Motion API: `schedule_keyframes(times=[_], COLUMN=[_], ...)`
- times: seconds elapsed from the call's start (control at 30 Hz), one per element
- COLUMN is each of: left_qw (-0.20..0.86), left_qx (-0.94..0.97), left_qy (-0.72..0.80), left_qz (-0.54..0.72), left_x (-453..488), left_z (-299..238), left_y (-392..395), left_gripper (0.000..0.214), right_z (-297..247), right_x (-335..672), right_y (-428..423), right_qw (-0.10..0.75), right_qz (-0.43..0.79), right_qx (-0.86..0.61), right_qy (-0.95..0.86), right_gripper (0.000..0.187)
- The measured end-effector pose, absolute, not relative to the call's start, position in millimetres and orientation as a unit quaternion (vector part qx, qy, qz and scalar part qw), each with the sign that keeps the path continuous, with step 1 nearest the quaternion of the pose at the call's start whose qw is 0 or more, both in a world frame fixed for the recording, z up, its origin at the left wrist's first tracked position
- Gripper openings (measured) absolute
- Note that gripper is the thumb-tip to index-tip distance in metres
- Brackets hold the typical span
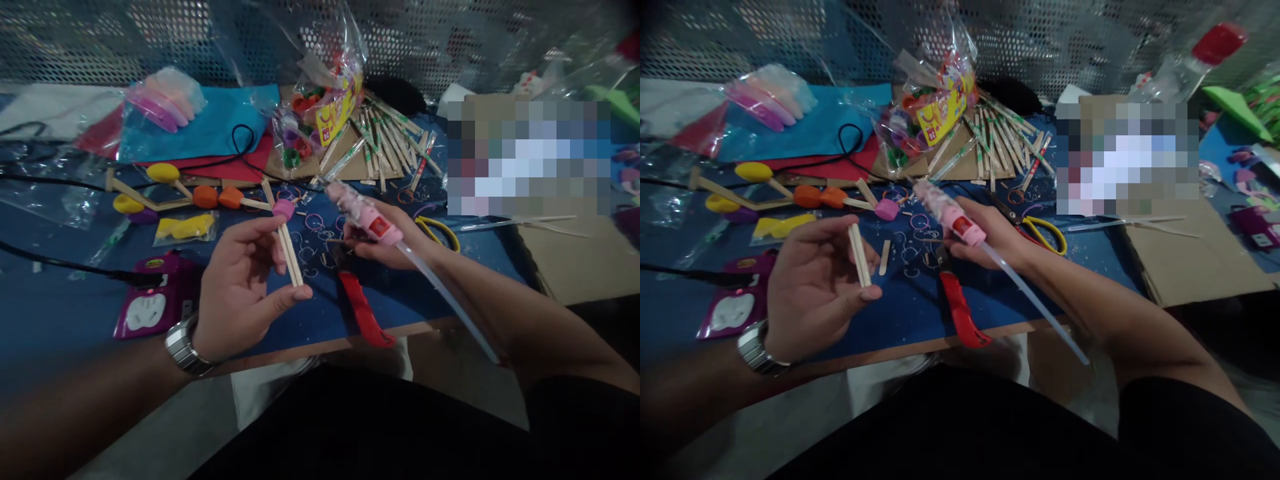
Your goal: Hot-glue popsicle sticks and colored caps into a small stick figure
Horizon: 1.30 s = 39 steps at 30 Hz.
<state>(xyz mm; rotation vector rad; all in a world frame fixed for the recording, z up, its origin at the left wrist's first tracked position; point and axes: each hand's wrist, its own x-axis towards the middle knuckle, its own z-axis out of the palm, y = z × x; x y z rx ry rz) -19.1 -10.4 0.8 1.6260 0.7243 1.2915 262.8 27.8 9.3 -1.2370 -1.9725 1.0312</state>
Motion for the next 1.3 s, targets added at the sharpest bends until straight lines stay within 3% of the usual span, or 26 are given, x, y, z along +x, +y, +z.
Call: schedule_keyframes(times=[0.23,0.67,0.93,1.17,1.3], left_qw=[0.544,0.551,0.638,0.699,0.719], left_qx=[0.670,0.693,0.664,0.603,0.575], left_qy=[0.226,0.254,0.264,0.238,0.225], left_qz=[0.452,0.390,0.288,0.301,0.321], left_x=[-16,-15,-16,-14,-13], left_z=[-3,-2,-5,-2,1], left_y=[-10,-12,-13,-6,-4], left_gripper=[0.077,0.071,0.074,0.070,0.068], right_z=[10,15,18,17,24], right_x=[267,259,252,251,249], right_y=[27,24,15,8,4], right_qw=[0.314,0.414,0.385,0.418,0.384], right_qz=[0.501,0.634,0.652,0.582,0.553], right_qx=[-0.419,-0.370,-0.374,-0.415,-0.415], right_qy=[-0.689,-0.538,-0.536,-0.561,-0.612], right_gripper=[0.025,0.047,0.051,0.050,0.051])
